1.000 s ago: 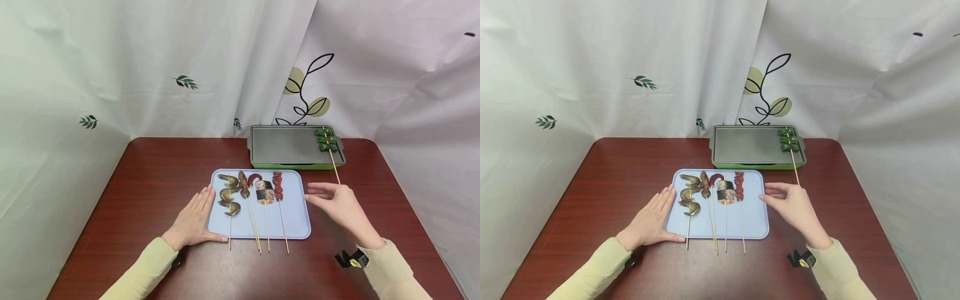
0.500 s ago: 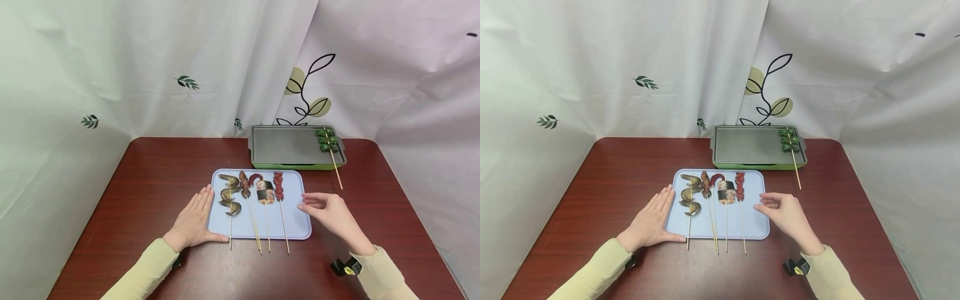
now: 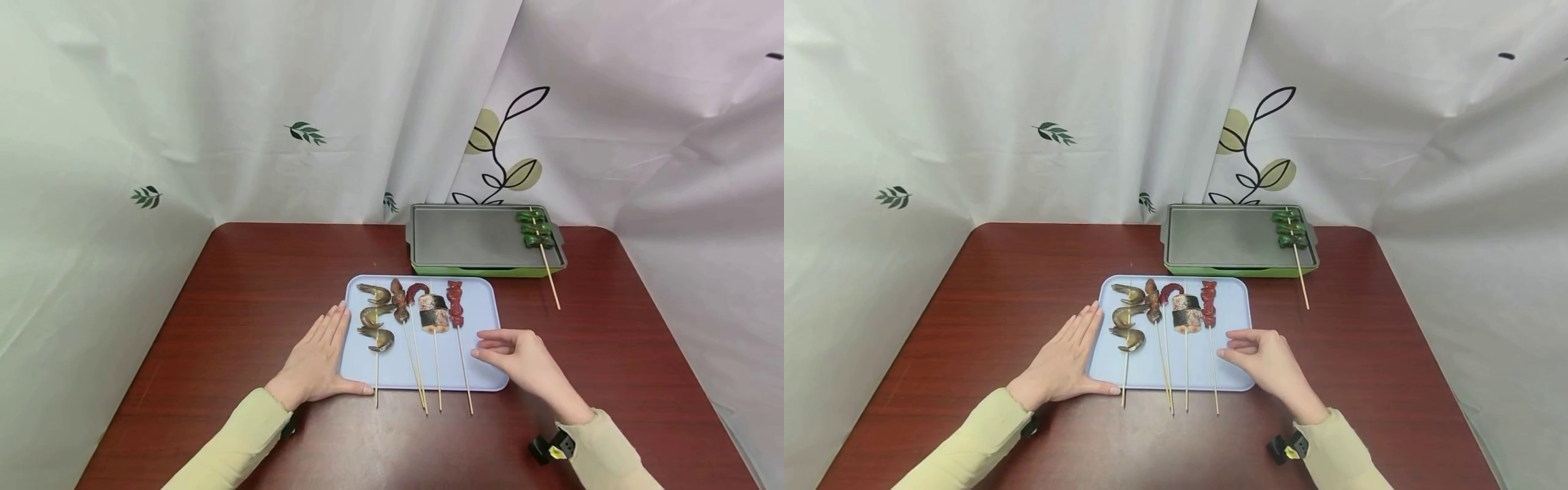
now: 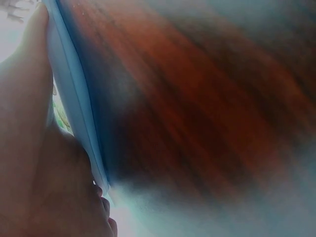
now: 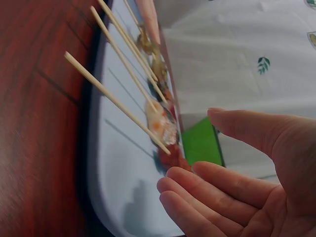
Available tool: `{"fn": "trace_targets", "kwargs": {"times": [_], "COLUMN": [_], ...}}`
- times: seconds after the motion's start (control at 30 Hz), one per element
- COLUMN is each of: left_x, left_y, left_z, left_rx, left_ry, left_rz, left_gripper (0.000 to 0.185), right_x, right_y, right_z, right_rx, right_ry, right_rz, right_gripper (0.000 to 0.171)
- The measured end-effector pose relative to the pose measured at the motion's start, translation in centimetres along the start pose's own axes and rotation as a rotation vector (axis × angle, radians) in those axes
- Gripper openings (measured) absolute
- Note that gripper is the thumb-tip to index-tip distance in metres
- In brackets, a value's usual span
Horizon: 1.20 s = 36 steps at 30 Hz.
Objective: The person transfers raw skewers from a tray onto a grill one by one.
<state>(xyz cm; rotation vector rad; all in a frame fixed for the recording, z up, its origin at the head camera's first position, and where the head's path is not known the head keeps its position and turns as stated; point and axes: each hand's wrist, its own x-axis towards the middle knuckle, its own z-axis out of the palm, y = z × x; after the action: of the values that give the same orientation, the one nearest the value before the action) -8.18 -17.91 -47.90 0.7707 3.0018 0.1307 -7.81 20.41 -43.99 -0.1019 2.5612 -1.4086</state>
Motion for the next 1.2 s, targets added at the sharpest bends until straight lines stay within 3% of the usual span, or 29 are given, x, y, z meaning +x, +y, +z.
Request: {"fn": "trace_targets", "kwargs": {"times": [0.27,0.67,1.0,1.2], "left_x": [0.0,-0.1,0.1,0.1], "left_y": [0.1,-0.4,-0.1,-0.2], "left_z": [-0.2,0.9,0.1,0.4], "left_rx": [0.006,-0.017,-0.013,-0.015], "left_ry": [0.010,0.053,-0.005,0.006], "left_rz": [0.003,0.017,0.000,0.001], "left_gripper": [0.141,0.143,0.142,0.143], "right_x": [-0.1,0.0,-0.1,-0.3], "right_y": [0.3,1.2,1.6,1.6], "right_z": [1.3,2.6,3.1,3.3], "right_rx": [0.036,0.095,0.099,0.110], "right_ry": [-0.032,-0.084,-0.102,-0.104], "right_rz": [0.017,-0.001,-0.021,-0.025], "right_gripper": [0.043,0.041,0.041,0.040]}}
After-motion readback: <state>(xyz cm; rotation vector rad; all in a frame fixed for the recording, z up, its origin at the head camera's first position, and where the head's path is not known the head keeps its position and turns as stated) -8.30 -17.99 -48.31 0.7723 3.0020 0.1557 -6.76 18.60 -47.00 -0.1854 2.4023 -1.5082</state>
